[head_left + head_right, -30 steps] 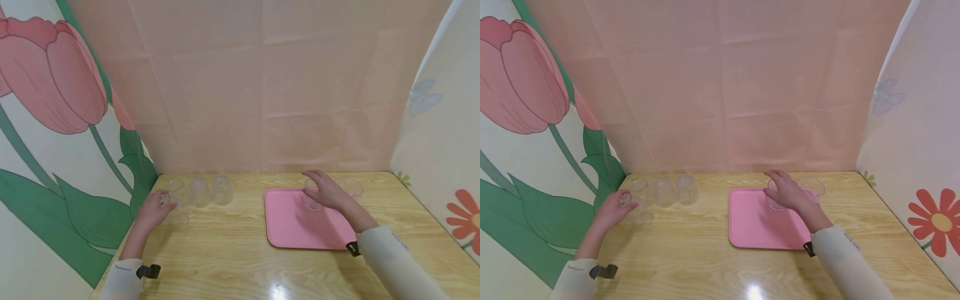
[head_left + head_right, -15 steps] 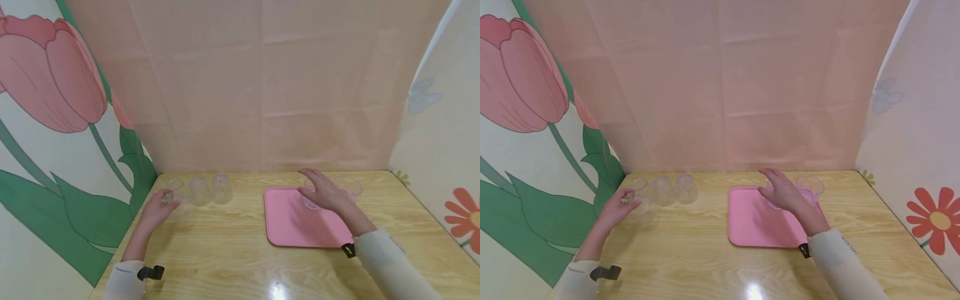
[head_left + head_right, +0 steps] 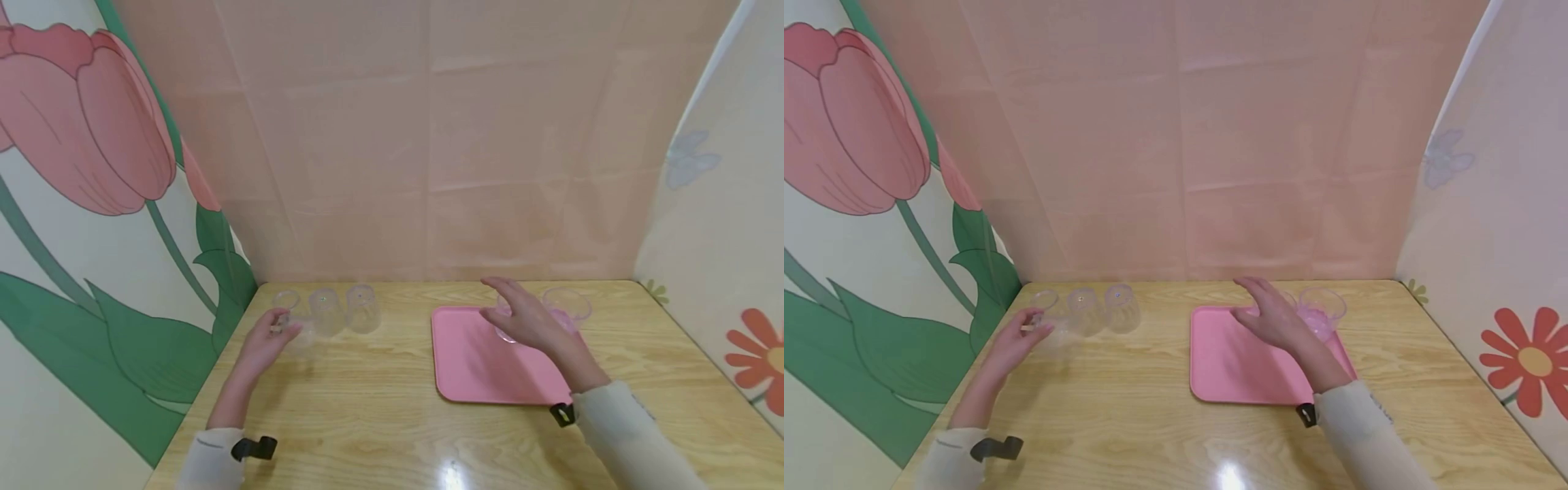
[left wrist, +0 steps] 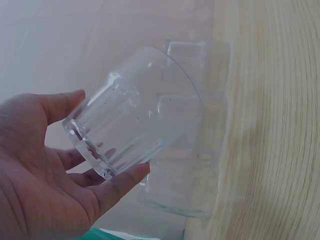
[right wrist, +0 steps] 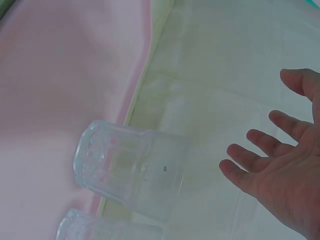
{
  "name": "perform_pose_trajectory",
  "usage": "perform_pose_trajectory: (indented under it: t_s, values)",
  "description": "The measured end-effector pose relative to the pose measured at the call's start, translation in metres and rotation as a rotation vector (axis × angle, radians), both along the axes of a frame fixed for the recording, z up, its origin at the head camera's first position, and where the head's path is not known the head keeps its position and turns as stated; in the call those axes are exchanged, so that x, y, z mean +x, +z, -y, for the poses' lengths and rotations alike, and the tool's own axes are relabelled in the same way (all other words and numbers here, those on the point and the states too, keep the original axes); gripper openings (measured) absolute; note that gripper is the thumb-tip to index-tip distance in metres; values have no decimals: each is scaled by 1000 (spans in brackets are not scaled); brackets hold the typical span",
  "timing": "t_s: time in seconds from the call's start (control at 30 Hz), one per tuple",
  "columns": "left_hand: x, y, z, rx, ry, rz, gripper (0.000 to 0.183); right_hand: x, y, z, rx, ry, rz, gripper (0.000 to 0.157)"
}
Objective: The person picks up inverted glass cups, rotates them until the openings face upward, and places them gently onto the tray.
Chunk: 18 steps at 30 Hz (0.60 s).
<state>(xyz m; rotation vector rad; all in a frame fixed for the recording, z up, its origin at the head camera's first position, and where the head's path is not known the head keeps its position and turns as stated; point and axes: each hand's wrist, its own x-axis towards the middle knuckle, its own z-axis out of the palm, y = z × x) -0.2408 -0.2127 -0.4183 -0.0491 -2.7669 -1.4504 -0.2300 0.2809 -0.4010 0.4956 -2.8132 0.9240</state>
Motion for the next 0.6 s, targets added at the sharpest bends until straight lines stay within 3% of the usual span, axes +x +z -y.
perform_pose_trajectory:
  t_s: [0.6]
  values:
    - [6,2,-23,76,8,-32,60,9,-4,12,-85,11,-65,66]
